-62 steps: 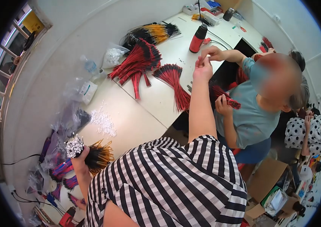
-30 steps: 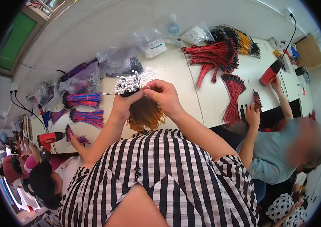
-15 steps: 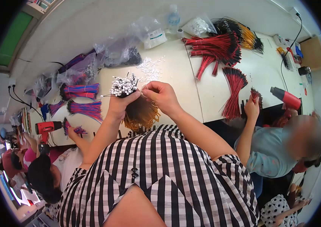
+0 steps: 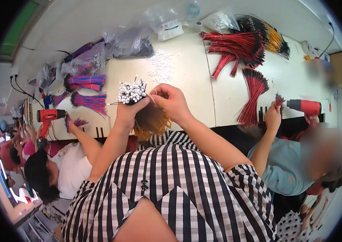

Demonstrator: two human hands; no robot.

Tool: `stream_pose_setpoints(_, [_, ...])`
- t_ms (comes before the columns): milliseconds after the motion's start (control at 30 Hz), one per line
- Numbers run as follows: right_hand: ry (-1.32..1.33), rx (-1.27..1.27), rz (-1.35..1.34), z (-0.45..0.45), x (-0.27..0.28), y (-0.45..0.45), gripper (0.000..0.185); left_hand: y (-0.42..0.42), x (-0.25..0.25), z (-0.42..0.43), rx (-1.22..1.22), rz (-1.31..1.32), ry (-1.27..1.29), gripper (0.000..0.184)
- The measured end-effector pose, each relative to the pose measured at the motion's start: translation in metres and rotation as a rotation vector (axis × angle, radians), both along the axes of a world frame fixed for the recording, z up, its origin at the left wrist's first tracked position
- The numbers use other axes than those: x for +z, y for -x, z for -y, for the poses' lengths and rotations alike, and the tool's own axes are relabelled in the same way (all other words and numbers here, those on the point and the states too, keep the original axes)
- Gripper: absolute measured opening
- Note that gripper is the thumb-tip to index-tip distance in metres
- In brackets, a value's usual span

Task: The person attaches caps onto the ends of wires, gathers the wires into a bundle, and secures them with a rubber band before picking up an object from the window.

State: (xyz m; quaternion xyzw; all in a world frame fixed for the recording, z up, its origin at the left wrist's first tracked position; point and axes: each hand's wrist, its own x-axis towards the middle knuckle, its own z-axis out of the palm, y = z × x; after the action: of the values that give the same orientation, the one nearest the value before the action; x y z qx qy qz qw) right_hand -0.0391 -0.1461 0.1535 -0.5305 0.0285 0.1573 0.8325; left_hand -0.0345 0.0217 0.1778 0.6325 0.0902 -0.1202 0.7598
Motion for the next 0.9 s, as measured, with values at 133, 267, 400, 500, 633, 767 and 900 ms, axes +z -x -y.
stream_pose_setpoints(133, [0.026,-0.003,0.015,-0.01,0.002,0.018,0.007,0.012,0.003,-0.012,-0.056,-0.014,0.081,0.03])
stream_pose_setpoints(267, [0.018,0.002,0.024,-0.024,0.008,0.044,0.012,0.031,-0.001,-0.031,-0.154,0.006,0.061,0.027])
stream_pose_setpoints(400, [0.05,0.069,-0.051,-0.029,0.014,0.072,0.013,0.047,-0.004,-0.049,-0.292,-0.019,0.101,0.027])
stream_pose_setpoints(500, [-0.025,0.059,-0.054,-0.034,0.021,0.094,0.012,0.056,0.0,-0.053,-0.402,-0.043,0.169,0.027])
stream_pose_setpoints(633, [-0.113,-0.034,-0.104,-0.04,0.028,0.117,0.014,0.067,0.013,-0.052,-0.41,-0.018,0.208,0.018])
stream_pose_setpoints(767, [0.036,-0.086,-0.02,-0.041,0.041,0.126,0.018,0.069,0.016,-0.045,-0.396,0.008,0.188,0.026])
stream_pose_setpoints(900, [0.047,-0.161,0.061,-0.026,0.029,0.124,0.004,0.076,0.015,-0.031,-0.316,0.05,0.076,0.034])
